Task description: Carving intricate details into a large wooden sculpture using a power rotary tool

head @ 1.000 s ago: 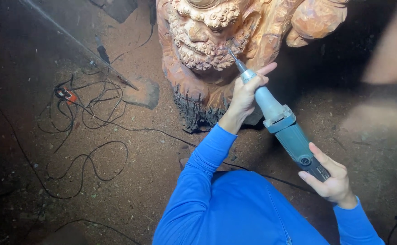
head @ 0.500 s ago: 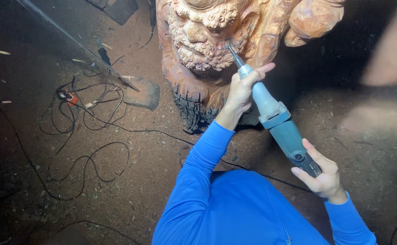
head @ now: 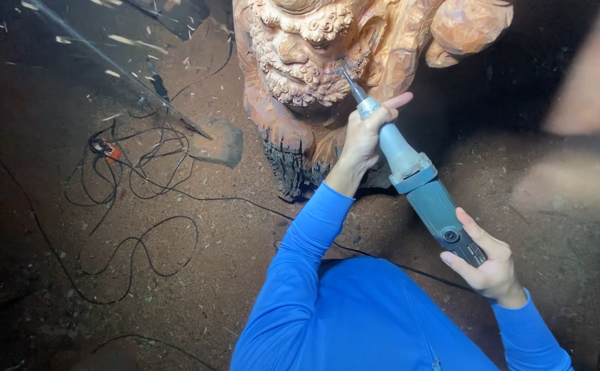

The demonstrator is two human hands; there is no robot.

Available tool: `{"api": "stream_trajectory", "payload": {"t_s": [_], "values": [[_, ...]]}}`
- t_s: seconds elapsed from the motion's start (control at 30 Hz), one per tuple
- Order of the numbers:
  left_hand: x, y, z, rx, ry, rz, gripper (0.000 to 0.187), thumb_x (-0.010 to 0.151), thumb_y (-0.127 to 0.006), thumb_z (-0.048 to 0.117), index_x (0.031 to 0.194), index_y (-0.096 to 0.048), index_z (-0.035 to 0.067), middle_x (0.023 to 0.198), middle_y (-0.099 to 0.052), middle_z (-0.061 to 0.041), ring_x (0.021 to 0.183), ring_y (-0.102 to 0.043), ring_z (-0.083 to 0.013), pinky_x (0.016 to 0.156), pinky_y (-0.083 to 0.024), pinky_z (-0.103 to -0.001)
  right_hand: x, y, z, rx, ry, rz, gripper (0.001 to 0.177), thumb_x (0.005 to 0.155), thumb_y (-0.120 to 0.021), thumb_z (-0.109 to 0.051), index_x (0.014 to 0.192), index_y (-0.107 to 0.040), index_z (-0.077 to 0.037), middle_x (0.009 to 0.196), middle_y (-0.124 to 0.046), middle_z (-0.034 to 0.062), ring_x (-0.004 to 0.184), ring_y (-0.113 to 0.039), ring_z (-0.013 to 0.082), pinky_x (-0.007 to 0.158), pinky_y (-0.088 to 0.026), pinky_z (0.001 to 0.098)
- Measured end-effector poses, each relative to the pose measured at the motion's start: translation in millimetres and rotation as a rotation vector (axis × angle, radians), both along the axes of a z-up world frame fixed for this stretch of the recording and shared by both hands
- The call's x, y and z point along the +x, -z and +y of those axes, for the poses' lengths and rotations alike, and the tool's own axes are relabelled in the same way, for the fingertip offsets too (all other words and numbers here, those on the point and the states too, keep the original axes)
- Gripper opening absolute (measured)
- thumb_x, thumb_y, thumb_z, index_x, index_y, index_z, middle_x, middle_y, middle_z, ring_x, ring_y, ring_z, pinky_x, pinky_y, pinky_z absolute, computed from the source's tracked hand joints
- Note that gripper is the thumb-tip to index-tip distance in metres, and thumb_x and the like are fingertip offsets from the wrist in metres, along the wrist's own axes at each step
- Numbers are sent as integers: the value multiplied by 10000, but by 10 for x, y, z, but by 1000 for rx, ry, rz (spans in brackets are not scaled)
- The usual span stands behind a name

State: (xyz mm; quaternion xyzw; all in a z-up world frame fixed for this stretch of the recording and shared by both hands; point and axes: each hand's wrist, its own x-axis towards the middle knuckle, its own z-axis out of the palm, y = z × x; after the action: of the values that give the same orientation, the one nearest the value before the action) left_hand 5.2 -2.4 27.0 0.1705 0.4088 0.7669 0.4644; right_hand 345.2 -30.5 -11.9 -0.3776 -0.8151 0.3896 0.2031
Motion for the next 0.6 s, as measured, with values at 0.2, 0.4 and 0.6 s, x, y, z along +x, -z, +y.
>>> {"api": "stream_trajectory", "payload": {"t_s": [0.2, 0.4, 0.6], "values": [[62, 18, -29, 35, -14, 10, 417, 786, -635, 65, 1175, -775, 11, 905, -743, -56, 660, -458, -71, 633, -405, -198, 40, -71, -18, 14, -48, 2, 882, 729, -824, -143, 1551, -507, -132, 1267, -732, 137, 988, -712, 169, 902, -560, 260], [96, 61, -39, 116, -25, -20, 275, 763, -619, 35, 974, -789, -11, 1289, -724, -169, 680, -490, -55, 639, -427, -214, 67, -91, 31, 95, -108, 31, 861, 726, -815, -126, 1527, -501, -84, 1477, -601, 184, 1242, -655, 249, 1089, -514, 317], [117, 291, -65, 337, -4, -106, 133, 779, -689, 60, 666, -629, 93, 1412, -586, -293, 1283, -594, -275, 1055, -453, -336, 168, -87, 129, 298, -220, 48, 796, 719, -839, -168, 1456, -564, -47, 1475, -578, 272, 1340, -607, 357, 1182, -480, 405]]}}
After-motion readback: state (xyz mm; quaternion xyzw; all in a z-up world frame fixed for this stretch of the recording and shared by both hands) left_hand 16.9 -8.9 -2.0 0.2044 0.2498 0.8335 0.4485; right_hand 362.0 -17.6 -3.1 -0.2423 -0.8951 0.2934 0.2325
